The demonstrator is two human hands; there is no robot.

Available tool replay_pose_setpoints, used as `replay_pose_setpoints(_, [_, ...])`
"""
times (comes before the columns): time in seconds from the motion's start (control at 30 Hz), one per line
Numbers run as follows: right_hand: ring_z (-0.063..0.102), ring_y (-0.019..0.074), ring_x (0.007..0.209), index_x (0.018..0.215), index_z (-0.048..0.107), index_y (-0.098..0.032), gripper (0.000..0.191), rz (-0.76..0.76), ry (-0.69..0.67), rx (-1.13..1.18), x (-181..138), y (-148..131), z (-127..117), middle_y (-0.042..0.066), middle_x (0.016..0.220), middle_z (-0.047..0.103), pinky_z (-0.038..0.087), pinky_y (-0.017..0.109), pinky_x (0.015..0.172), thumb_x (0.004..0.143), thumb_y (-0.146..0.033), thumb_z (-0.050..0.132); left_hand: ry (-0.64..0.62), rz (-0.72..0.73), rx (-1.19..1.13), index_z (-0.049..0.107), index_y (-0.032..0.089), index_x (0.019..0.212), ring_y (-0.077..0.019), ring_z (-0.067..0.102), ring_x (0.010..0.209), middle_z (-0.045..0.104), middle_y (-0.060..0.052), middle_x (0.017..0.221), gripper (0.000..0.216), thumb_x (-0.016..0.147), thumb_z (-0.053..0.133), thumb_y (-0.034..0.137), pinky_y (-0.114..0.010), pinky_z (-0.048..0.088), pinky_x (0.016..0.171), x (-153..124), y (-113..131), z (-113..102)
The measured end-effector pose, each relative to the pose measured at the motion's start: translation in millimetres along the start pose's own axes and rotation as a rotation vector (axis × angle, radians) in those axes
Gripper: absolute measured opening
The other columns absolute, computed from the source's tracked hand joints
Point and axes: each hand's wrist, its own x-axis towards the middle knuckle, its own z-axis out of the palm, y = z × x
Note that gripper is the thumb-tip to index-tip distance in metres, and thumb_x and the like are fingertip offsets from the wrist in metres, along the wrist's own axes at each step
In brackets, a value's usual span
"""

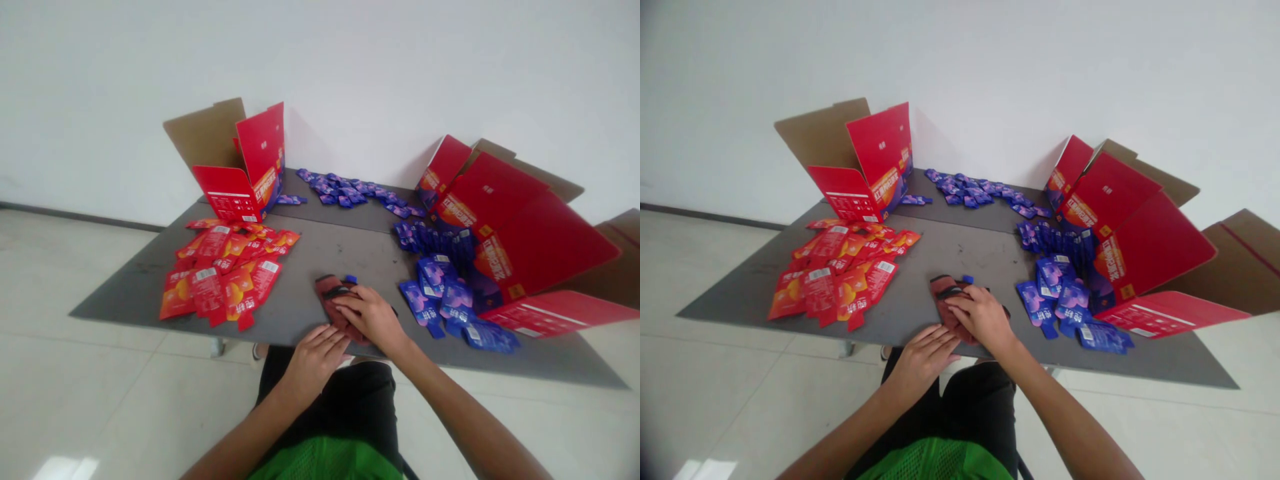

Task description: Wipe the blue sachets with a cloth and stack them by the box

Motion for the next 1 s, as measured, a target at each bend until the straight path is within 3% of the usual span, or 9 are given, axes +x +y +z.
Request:
replay_pose_setpoints(0.13, [0.067, 0.0226, 0.100, 0.116, 0.079, -0.030, 0.023, 0.148, 0.032, -0.104, 31.6, 34.5, -8.7, 0.008, 0.106, 0.072, 0.053, 0.034, 0.092, 0.101, -0.033, 0.061, 0.027, 0.054, 0.013, 0.064, 0.013, 0.130, -0.0215, 0.065, 0.128, 0.071, -0.009, 0.133, 0.030, 0.108, 0.050, 0.029, -0.041, 0.051, 0.111, 0.9, -2.4, -0.7])
replay_pose_setpoints(0.23, [0.066, 0.0223, 0.102, 0.121, 0.076, -0.029, 0.027, 0.146, 0.076, -0.092, 27.3, 25.8, -20.2, 0.008, 0.112, 0.070, 0.052, 0.033, 0.093, 0.103, -0.035, 0.057, 0.030, 0.036, 0.005, 0.065, 0.013, 0.128, -0.0216, 0.066, 0.126, 0.072, -0.010, 0.132, 0.029, 0.108, 0.052, 0.029, -0.041, 0.052, 0.111, 0.9, -1.8, 0.2])
replay_pose_setpoints(0.37, [0.065, 0.0203, 0.101, 0.120, 0.076, -0.034, 0.026, 0.006, 0.011, 0.004, -1.0, 1.2, -9.3, 0.005, 0.114, 0.071, 0.053, 0.032, 0.090, 0.103, -0.037, 0.057, -0.001, -0.032, -0.047, 0.070, 0.015, 0.119, -0.0218, 0.074, 0.111, 0.078, -0.009, 0.116, 0.025, 0.105, 0.058, 0.031, -0.042, 0.053, 0.111, 1.6, 0.6, 1.0])
replay_pose_setpoints(0.47, [0.066, 0.0211, 0.103, 0.116, 0.078, -0.033, 0.023, 0.029, 0.019, 0.012, 6.4, 18.2, 0.0, 0.005, 0.114, 0.072, 0.054, 0.033, 0.093, 0.101, -0.033, 0.061, 0.015, -0.029, -0.052, 0.068, 0.014, 0.123, -0.0216, 0.070, 0.119, 0.075, -0.010, 0.124, 0.027, 0.105, 0.056, 0.031, -0.042, 0.051, 0.112, 1.9, 0.5, 1.2])
replay_pose_setpoints(0.6, [0.067, 0.0241, 0.099, 0.117, 0.078, -0.026, 0.025, 0.134, 0.090, -0.024, 31.8, 41.8, -13.4, 0.009, 0.107, 0.072, 0.055, 0.037, 0.090, 0.101, -0.031, 0.059, 0.055, -0.008, -0.030, 0.067, 0.015, 0.124, -0.0202, 0.066, 0.127, 0.071, -0.009, 0.133, 0.027, 0.106, 0.055, 0.032, -0.039, 0.050, 0.114, 0.7, -0.6, 2.7])
replay_pose_setpoints(0.7, [0.067, 0.0228, 0.103, 0.127, 0.073, -0.030, 0.030, 0.097, 0.114, 0.041, 19.9, 22.6, -20.8, 0.007, 0.113, 0.071, 0.055, 0.036, 0.092, 0.104, -0.036, 0.056, 0.048, -0.021, -0.043, 0.068, 0.015, 0.122, -0.0196, 0.068, 0.123, 0.074, -0.008, 0.128, 0.027, 0.104, 0.059, 0.033, -0.039, 0.050, 0.114, 0.4, 0.4, 3.6])
replay_pose_setpoints(0.83, [0.066, 0.0225, 0.104, 0.119, 0.077, -0.033, 0.025, -0.031, 0.002, 0.076, -0.2, 5.5, -3.5, 0.006, 0.115, 0.071, 0.055, 0.035, 0.092, 0.102, -0.035, 0.059, -0.011, -0.084, -0.083, 0.070, 0.016, 0.116, -0.0198, 0.074, 0.111, 0.078, -0.007, 0.115, 0.025, 0.102, 0.063, 0.035, -0.040, 0.051, 0.113, 2.2, 2.4, 1.9])
replay_pose_setpoints(0.93, [0.066, 0.0233, 0.102, 0.116, 0.078, -0.029, 0.023, 0.034, 0.017, 0.025, 19.0, 28.6, 5.1, 0.007, 0.110, 0.071, 0.054, 0.036, 0.092, 0.101, -0.032, 0.061, 0.021, -0.049, -0.071, 0.068, 0.015, 0.121, -0.0202, 0.069, 0.122, 0.075, -0.008, 0.127, 0.026, 0.104, 0.060, 0.032, -0.040, 0.050, 0.114, 2.7, 2.1, 1.2])
replay_pose_setpoints(1.0, [0.066, 0.0238, 0.098, 0.116, 0.079, -0.028, 0.024, 0.103, 0.044, -0.032, 36.0, 43.1, -1.6, 0.008, 0.105, 0.071, 0.054, 0.036, 0.088, 0.100, -0.032, 0.061, 0.044, -0.037, -0.064, 0.068, 0.015, 0.122, -0.0198, 0.067, 0.125, 0.073, -0.007, 0.131, 0.026, 0.104, 0.059, 0.032, -0.039, 0.050, 0.114, 2.1, 1.4, 2.1])
